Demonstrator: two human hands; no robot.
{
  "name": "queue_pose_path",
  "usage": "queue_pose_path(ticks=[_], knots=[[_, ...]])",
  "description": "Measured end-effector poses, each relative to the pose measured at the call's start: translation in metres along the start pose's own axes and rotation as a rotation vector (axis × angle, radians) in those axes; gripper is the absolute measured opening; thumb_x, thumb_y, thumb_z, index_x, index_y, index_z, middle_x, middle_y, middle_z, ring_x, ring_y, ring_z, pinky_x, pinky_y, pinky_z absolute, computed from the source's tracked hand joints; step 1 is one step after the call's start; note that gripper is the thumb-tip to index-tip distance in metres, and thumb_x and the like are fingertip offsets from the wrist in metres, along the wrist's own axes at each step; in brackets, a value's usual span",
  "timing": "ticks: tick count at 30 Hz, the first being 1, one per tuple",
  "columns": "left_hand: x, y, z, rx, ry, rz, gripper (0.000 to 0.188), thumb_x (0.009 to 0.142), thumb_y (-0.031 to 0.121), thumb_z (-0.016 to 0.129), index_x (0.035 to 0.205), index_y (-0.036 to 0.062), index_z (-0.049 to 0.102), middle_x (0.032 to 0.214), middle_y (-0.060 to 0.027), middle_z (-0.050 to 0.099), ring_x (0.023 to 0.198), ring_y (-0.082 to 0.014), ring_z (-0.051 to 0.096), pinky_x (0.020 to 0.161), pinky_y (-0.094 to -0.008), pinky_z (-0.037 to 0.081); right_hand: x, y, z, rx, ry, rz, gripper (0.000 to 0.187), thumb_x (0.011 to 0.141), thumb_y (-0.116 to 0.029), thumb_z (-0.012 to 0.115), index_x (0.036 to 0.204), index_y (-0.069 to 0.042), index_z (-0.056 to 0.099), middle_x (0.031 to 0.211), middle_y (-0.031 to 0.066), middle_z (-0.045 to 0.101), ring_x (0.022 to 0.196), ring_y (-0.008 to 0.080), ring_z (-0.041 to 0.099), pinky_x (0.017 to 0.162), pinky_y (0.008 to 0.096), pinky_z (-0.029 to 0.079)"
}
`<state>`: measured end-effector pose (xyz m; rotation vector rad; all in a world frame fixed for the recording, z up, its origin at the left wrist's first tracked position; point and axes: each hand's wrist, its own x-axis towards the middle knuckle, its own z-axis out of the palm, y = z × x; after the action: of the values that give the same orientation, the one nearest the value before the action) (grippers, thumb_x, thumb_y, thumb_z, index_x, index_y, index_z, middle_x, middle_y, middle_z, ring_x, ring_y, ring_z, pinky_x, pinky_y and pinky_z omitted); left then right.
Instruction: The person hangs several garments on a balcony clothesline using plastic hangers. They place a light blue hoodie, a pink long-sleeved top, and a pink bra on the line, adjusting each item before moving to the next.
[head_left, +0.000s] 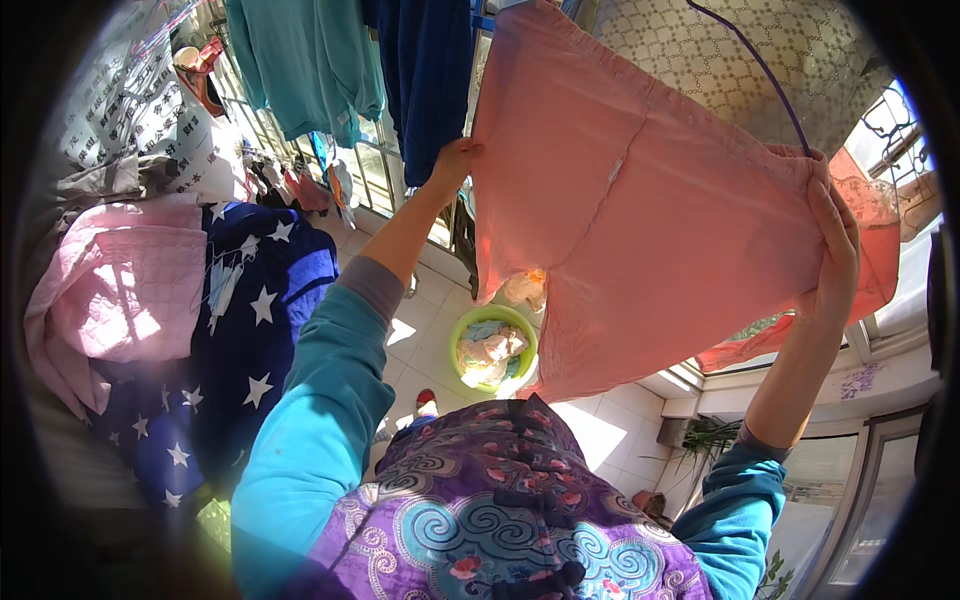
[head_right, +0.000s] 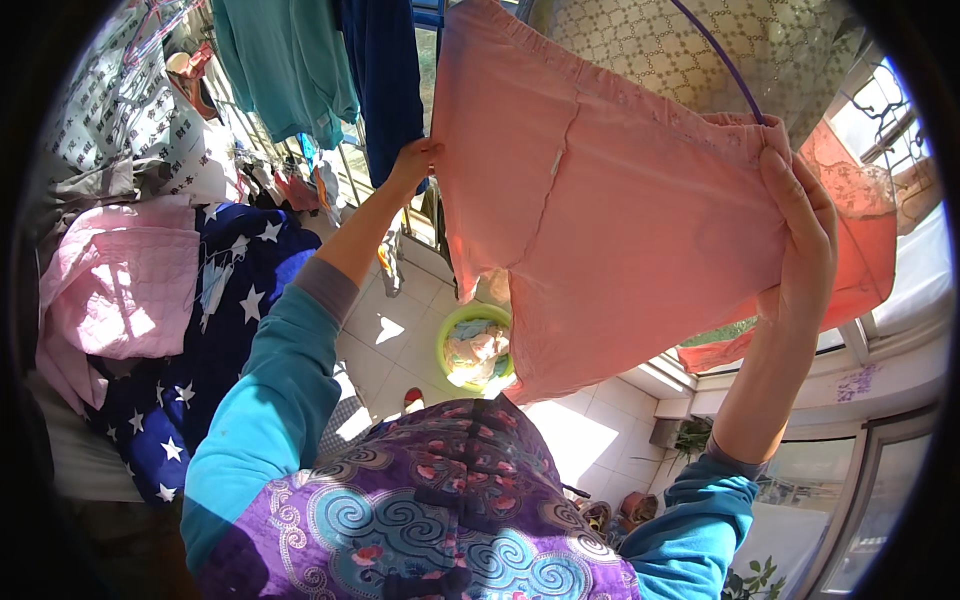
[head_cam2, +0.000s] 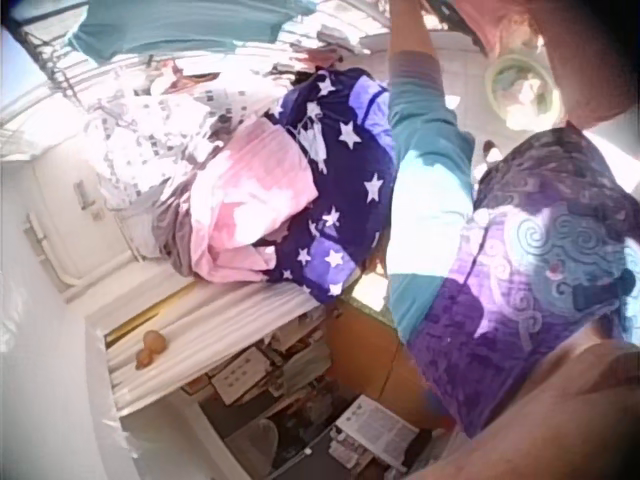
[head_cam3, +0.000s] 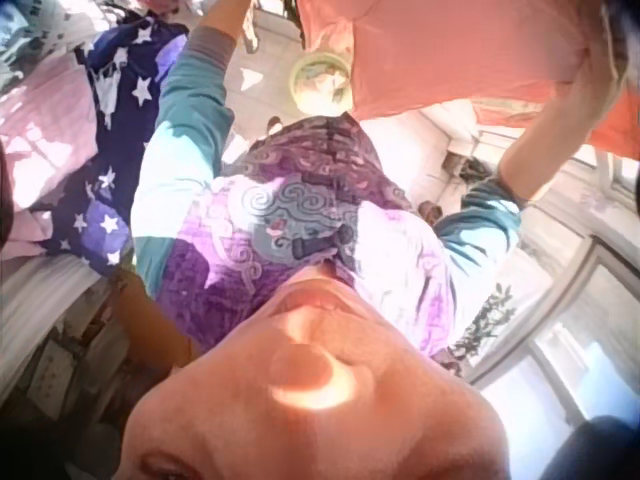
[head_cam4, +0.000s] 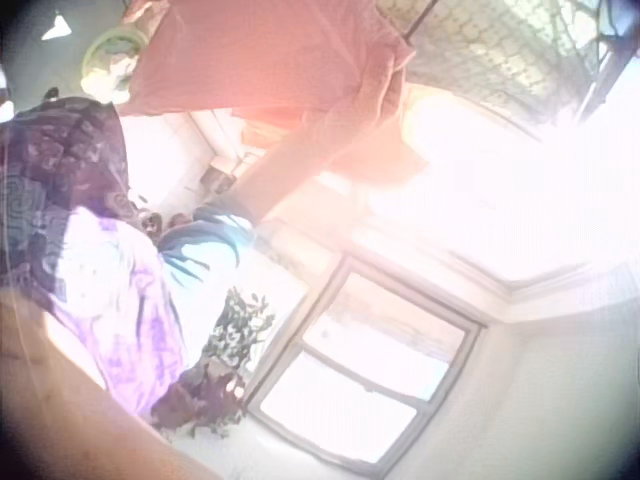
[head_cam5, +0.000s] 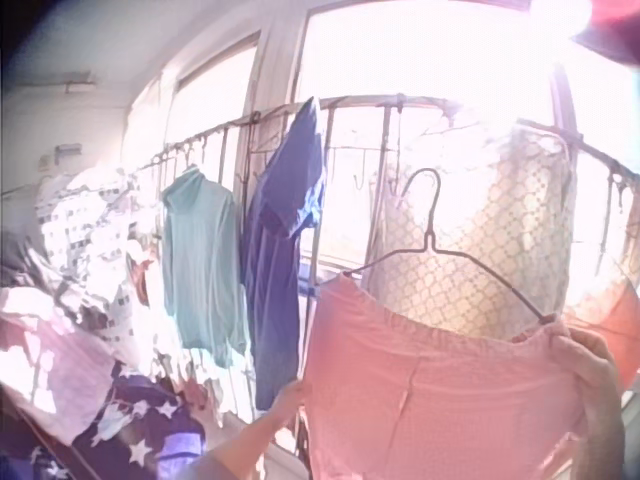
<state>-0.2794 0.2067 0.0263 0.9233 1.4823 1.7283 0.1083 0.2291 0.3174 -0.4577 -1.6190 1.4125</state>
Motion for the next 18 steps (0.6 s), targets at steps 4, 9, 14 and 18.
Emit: queue_pose_path(ticks=[4,9,14,18], knots=[[0.017,0.02,-0.017,-0.095,0.11,0.135,0.022,0.086,0.023,0.055,0.092,0.0028,0.06,0.076,0.0007,0.058,0.065,-0.0064,0.052,0.063,-0.0227,0.041,0.017,-0.001,0.006,0.059,0.009,-0.022,0.03,0.087,-0.011,0.05,0.115,-0.001,0.054,0.105,0.0072,0.06,0.088,0.0099,0.059,0.076,0.0209,0.046],[0.015,0.049,-0.026,-0.491,0.423,0.495,0.017,0.089,0.019,0.051,0.082,0.0039,0.056,0.07,-0.0002,0.057,0.057,-0.0051,0.049,0.051,-0.0181,0.039,0.024,-0.014,0.019,0.196,0.196,-0.161,0.03,0.087,-0.009,0.049,0.115,0.0,0.053,0.11,0.0107,0.057,0.09,0.0134,0.059,0.076,0.0233,0.048],[0.025,0.035,-0.022,-0.035,0.002,0.045,0.026,0.089,0.023,0.05,0.089,-0.0001,0.061,0.079,-0.0004,0.06,0.067,-0.0056,0.054,0.061,-0.0202,0.044,0.031,-0.034,0.046,0.138,0.121,-0.085,0.028,0.086,-0.013,0.051,0.109,0.002,0.057,0.1,0.0098,0.061,0.084,0.0118,0.06,0.073,0.0226,0.048],[0.073,0.025,-0.042,0.639,0.1,0.26,0.019,0.079,0.019,0.057,0.075,0.0013,0.062,0.068,0.0012,0.059,0.06,-0.0066,0.053,0.051,-0.0225,0.041,0.047,-0.009,0.088,0.163,-0.06,-0.023,0.024,0.086,-0.014,0.053,0.101,0.003,0.059,0.087,0.0075,0.063,0.075,0.0093,0.06,0.065,0.0215,0.048]])
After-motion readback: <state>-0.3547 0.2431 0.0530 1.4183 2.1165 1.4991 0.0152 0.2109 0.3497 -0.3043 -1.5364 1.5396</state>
